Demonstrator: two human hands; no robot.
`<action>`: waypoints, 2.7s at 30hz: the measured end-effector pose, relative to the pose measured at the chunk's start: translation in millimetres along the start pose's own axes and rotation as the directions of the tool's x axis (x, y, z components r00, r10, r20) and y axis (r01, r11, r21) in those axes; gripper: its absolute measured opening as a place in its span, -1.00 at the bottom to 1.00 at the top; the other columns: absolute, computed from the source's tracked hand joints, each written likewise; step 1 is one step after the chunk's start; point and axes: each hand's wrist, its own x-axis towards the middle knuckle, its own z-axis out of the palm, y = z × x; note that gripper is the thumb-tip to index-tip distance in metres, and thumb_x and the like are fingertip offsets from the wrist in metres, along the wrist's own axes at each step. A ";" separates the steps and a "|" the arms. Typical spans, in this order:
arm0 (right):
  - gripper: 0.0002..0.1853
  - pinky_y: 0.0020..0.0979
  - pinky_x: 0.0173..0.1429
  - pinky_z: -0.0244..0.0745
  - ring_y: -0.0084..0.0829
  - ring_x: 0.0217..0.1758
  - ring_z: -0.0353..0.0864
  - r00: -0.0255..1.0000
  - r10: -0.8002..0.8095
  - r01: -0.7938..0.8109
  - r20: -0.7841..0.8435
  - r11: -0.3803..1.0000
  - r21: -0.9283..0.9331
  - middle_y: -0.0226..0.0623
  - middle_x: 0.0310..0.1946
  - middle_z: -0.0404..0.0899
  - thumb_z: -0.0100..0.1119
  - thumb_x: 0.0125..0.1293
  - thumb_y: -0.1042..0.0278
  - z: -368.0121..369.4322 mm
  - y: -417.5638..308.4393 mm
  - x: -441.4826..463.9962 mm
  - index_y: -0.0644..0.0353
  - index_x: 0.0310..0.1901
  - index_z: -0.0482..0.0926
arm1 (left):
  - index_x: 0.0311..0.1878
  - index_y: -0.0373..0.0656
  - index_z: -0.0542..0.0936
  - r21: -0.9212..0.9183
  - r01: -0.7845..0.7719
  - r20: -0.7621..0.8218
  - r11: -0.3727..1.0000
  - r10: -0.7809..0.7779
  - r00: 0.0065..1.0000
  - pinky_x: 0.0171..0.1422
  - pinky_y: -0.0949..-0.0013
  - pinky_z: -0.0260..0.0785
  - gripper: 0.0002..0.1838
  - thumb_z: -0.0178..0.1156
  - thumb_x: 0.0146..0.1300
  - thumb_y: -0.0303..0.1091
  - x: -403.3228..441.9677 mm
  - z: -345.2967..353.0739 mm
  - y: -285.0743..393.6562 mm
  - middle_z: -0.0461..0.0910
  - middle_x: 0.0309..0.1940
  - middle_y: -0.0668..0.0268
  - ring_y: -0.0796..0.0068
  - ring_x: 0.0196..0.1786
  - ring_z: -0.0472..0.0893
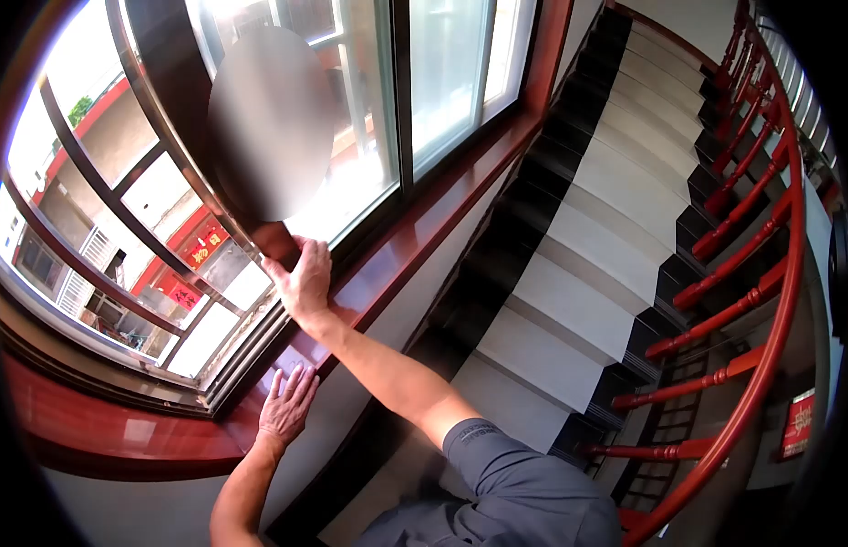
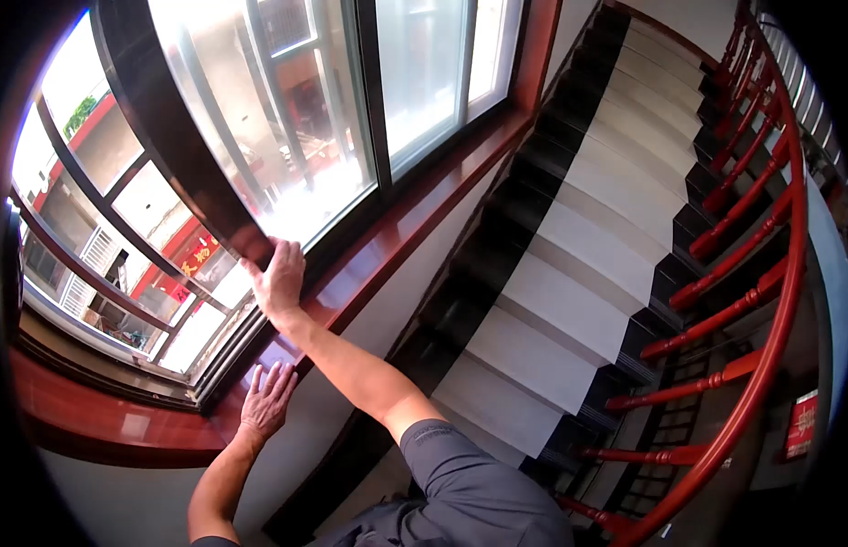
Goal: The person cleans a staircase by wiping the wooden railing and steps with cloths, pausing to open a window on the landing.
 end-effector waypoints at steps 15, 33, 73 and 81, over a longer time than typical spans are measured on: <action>-0.55 -0.10 0.30 0.43 0.03 0.17 0.50 0.938 -0.078 -0.029 0.337 0.953 0.302 0.02 0.03 0.52 0.35 0.31 0.41 16.0 -67.3 -107.0 0.31 0.19 0.50 | 0.58 -0.07 0.31 -0.141 0.023 0.085 0.990 -0.011 0.996 0.77 -0.05 -0.07 -0.30 0.04 0.33 -0.31 -9.7 21.7 -0.9 0.20 0.65 0.26 0.19 0.66 0.20; -0.55 -0.18 0.24 0.53 -0.05 0.11 0.59 0.782 -0.218 -0.051 0.584 0.911 0.409 0.01 0.02 0.54 0.19 0.34 0.63 59.3 -96.1 -196.2 0.34 0.27 0.52 | 0.56 -0.09 0.35 0.061 0.012 -0.290 0.998 0.006 0.957 0.78 -0.05 -0.11 -0.37 0.02 0.45 -0.19 -13.0 30.5 -5.7 0.18 0.65 0.24 0.24 0.70 0.16; -0.74 -0.17 0.16 0.65 -0.01 0.09 0.71 0.482 0.334 -0.103 0.810 0.940 -0.326 -0.03 -0.02 0.72 0.20 0.36 0.45 -240.7 116.9 -331.5 0.26 0.05 0.67 | 0.59 0.04 0.35 -0.028 0.019 0.011 0.999 -0.018 1.000 0.77 -0.08 -0.12 -0.31 0.11 0.36 -0.28 -5.7 -2.2 -0.7 0.19 0.66 0.36 0.27 0.69 0.16; -0.61 -0.02 0.31 0.56 0.06 0.17 0.70 -0.079 0.896 0.052 0.436 0.441 -0.896 0.08 0.08 0.72 0.31 0.31 0.22 -413.1 214.6 -481.3 0.20 0.13 0.70 | 0.57 0.07 0.39 -0.170 0.056 -0.086 0.984 -0.071 0.994 0.77 -0.11 -0.13 -0.24 0.19 0.24 -0.45 -6.0 10.6 1.1 0.25 0.63 0.40 0.25 0.68 0.17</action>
